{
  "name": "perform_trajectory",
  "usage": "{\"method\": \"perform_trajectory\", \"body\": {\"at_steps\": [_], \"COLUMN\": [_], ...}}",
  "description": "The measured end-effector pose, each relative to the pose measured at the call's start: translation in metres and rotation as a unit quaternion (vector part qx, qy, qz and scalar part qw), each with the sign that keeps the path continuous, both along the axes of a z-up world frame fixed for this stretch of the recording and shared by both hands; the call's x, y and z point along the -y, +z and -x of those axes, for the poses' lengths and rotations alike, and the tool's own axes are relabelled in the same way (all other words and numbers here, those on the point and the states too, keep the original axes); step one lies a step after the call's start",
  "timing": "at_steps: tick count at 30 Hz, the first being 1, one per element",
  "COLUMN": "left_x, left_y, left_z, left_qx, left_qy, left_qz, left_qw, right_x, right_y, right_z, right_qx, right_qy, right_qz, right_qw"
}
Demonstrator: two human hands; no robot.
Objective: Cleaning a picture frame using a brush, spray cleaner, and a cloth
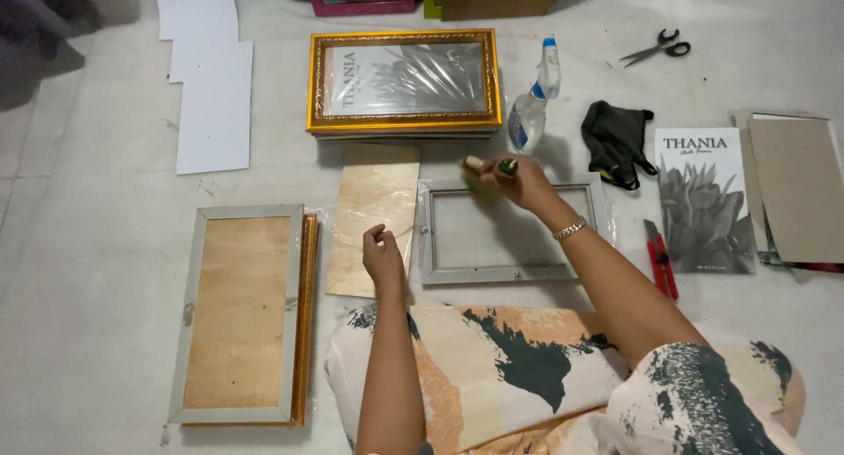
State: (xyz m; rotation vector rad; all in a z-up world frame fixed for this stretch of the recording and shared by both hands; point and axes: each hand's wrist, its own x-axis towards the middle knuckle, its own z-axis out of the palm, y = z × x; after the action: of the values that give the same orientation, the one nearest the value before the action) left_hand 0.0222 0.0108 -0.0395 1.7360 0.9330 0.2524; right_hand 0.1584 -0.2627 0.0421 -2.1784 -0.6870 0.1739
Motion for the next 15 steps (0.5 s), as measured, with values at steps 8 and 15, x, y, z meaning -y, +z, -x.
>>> {"method": "perform_trajectory", "body": {"at_steps": [8,15], "left_x": [0.001,-0.003], "left_y": [-0.002,-0.014], "left_z": [-0.008,-0.006], "left_qx": [-0.016,-0.009], "left_qy": [-0.014,-0.014], "left_qz": [-0.001,-0.022], "left_qw": [1.000,1.000], "right_x": [-0.047,-0.033], "right_y": [0.053,-0.010], "right_z": [0.055,-0.010], "right_qx": [-0.205,0.010], "right_qy": [0.110,-0.049], "right_qz": [0.072,-0.021], "right_qw": [0.970,0.999]}}
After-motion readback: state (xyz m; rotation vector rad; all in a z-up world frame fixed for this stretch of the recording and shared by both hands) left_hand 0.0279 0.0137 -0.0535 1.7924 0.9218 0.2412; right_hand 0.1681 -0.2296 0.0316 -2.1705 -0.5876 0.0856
